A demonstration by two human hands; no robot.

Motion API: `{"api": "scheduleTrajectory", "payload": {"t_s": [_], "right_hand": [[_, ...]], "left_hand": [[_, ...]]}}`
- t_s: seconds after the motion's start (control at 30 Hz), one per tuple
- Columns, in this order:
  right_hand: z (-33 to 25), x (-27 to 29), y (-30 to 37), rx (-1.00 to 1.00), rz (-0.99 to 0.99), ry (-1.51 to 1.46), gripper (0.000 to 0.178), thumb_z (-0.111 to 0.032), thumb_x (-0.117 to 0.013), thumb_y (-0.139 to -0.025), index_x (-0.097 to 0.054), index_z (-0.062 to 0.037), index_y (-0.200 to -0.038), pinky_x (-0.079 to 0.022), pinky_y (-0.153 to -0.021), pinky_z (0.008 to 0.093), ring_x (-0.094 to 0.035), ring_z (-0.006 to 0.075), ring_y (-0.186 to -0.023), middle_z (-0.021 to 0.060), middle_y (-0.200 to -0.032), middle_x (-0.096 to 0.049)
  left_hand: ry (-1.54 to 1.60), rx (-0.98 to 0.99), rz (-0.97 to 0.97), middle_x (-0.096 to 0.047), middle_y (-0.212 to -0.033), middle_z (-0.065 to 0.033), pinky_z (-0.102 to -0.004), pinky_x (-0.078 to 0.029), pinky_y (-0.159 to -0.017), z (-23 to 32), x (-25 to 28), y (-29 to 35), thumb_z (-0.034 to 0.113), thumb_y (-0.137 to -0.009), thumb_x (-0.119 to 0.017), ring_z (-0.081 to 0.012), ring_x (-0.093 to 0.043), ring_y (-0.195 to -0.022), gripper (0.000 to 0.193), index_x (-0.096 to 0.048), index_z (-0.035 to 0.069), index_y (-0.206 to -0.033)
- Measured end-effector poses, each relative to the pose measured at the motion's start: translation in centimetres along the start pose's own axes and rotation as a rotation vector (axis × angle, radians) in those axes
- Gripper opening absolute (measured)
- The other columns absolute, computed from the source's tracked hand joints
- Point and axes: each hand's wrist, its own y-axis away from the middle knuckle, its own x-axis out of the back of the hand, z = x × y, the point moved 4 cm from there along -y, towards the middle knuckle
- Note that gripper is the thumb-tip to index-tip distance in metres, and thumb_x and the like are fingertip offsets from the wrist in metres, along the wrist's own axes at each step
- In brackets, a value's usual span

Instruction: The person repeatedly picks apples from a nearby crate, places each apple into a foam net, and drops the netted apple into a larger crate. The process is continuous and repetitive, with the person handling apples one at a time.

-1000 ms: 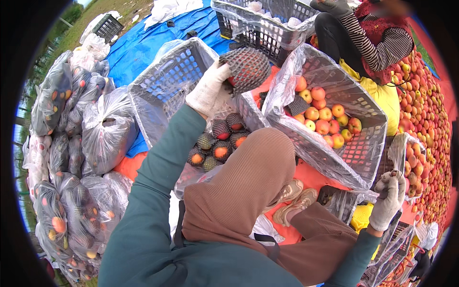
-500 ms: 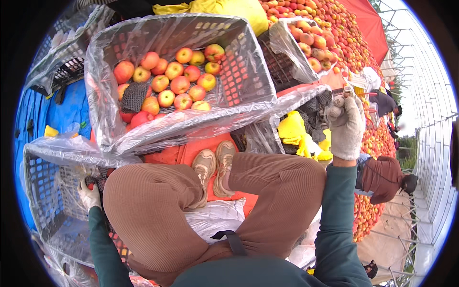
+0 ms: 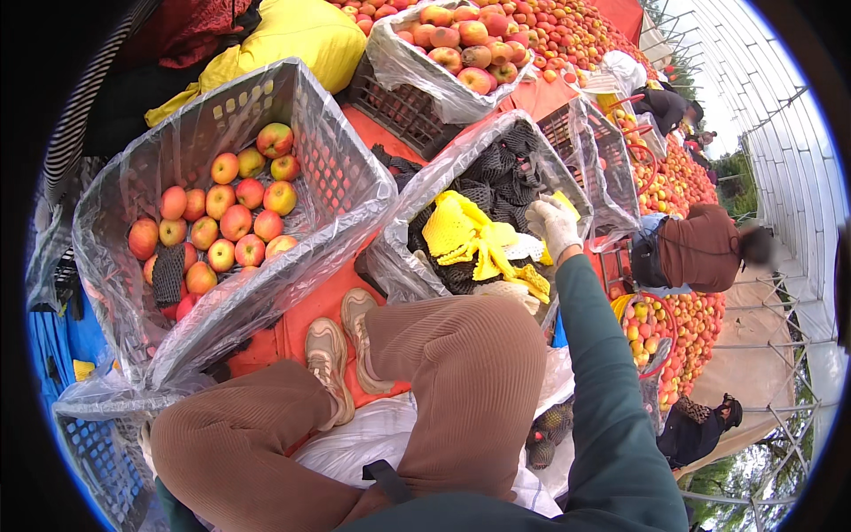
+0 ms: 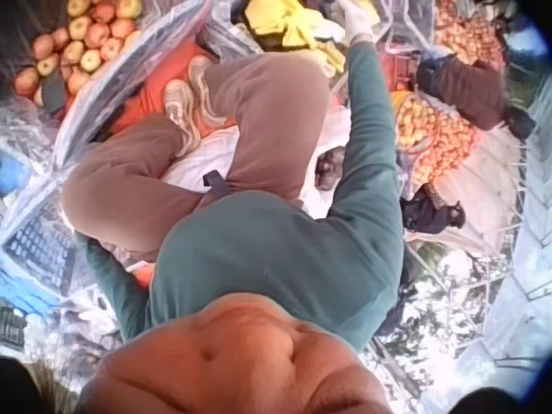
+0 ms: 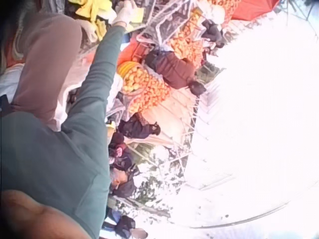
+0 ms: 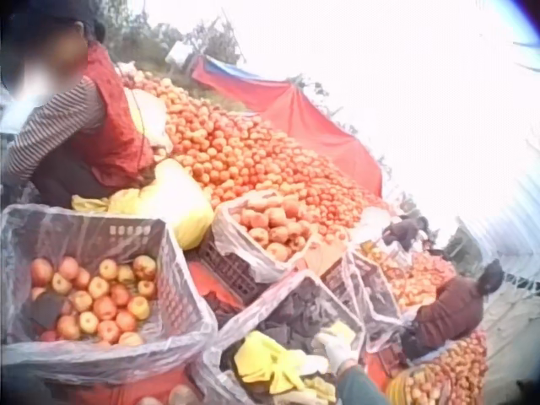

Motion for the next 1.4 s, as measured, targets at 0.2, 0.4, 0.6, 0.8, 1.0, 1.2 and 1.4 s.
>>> {"api": "scheduleTrajectory", "payload": {"t_s": [0.2,0.4,0.6,0.8,1.0,1.2,1.4], "right_hand": [[-0.3,-5.5,-7.4,0.092,-0.019,0.136,0.046,-0.026,-0.063,-0.079,-0.052,-0.001,-0.115,-0.048,-0.07,0.0292,-0.057,0.0161,-0.083,0.0074,-0.097,-0.058],[3.3,-6.5,-13.5,0.133,0.051,0.329,0.049,-0.026,-0.063,-0.075,-0.054,0.0048,-0.113,-0.04,-0.089,0.0308,-0.056,0.0267,-0.103,0.0179,-0.113,-0.058],[-4.4,-5.7,-4.2,0.192,-0.135,-0.486,0.042,-0.011,-0.055,-0.084,-0.043,0.0022,-0.121,-0.052,-0.067,0.0291,-0.056,0.0158,-0.09,0.0089,-0.109,-0.054],[-15.0,-5.6,11.4,0.255,-0.668,-0.695,0.035,-0.007,-0.046,-0.086,-0.043,0.003,-0.119,-0.049,-0.08,0.0321,-0.057,0.0185,-0.095,0.0102,-0.108,-0.056],[-17.2,-13.9,22.9,0.126,-1.106,-0.683,0.041,-0.006,-0.058,-0.08,-0.046,0.0032,-0.118,-0.044,-0.083,0.0271,-0.055,0.0143,-0.092,0.0071,-0.107,-0.056],[-14.0,-22.3,26.2,0.245,-1.038,-0.386,0.033,-0.011,-0.062,-0.076,-0.056,0.0044,-0.104,-0.045,-0.076,0.0241,-0.055,0.0101,-0.083,0.0041,-0.09,-0.06],[-12.5,-24.2,26.4,0.238,-0.997,-0.43,0.028,-0.014,-0.065,-0.075,-0.058,0.0017,-0.098,-0.044,-0.072,0.0221,-0.054,0.0077,-0.079,0.0022,-0.087,-0.06]], "left_hand": [[0.559,-0.131,0.118,-0.051,-0.119,-0.0118,-0.0305,-0.036,-0.095,0.4,10.2,-0.3,0.016,-0.09,-0.048,-0.0215,-0.048,-0.109,0.035,-0.047,-0.001,-0.121],[0.855,-0.286,0.269,-0.051,-0.119,-0.0096,-0.0288,-0.038,-0.094,12.9,22.8,3.7,0.02,-0.095,-0.041,-0.0175,-0.049,-0.108,0.034,-0.048,-0.001,-0.121],[0.96,-0.556,0.21,-0.053,-0.112,-0.0123,-0.0285,-0.044,-0.087,30.1,26.5,11.5,0.008,-0.093,-0.036,-0.0165,-0.055,-0.095,0.027,-0.052,-0.004,-0.112],[1.228,-0.942,-0.285,-0.053,-0.113,-0.0151,-0.031,-0.046,-0.084,45.9,25.7,19.1,0.0,-0.086,-0.037,-0.0189,-0.056,-0.093,0.03,-0.051,-0.005,-0.111],[1.791,-0.888,-1.047,-0.041,-0.131,-0.0136,-0.0267,-0.032,-0.101,49.8,22.1,22.3,0.016,-0.093,-0.039,-0.0191,-0.042,-0.119,0.048,-0.025,-0.001,-0.136],[1.749,-0.962,-1.113,-0.053,-0.109,-0.0091,-0.0257,-0.047,-0.079,46.4,22.2,20.9,0.011,-0.09,-0.045,-0.015,-0.056,-0.092,0.03,-0.046,0.002,-0.119],[1.674,-0.773,-0.716,-0.056,-0.073,-0.0044,-0.0222,-0.047,-0.055,45.5,21.1,18.3,0.009,-0.085,-0.056,-0.011,-0.056,-0.062,0.01,-0.047,0.005,-0.083]]}}
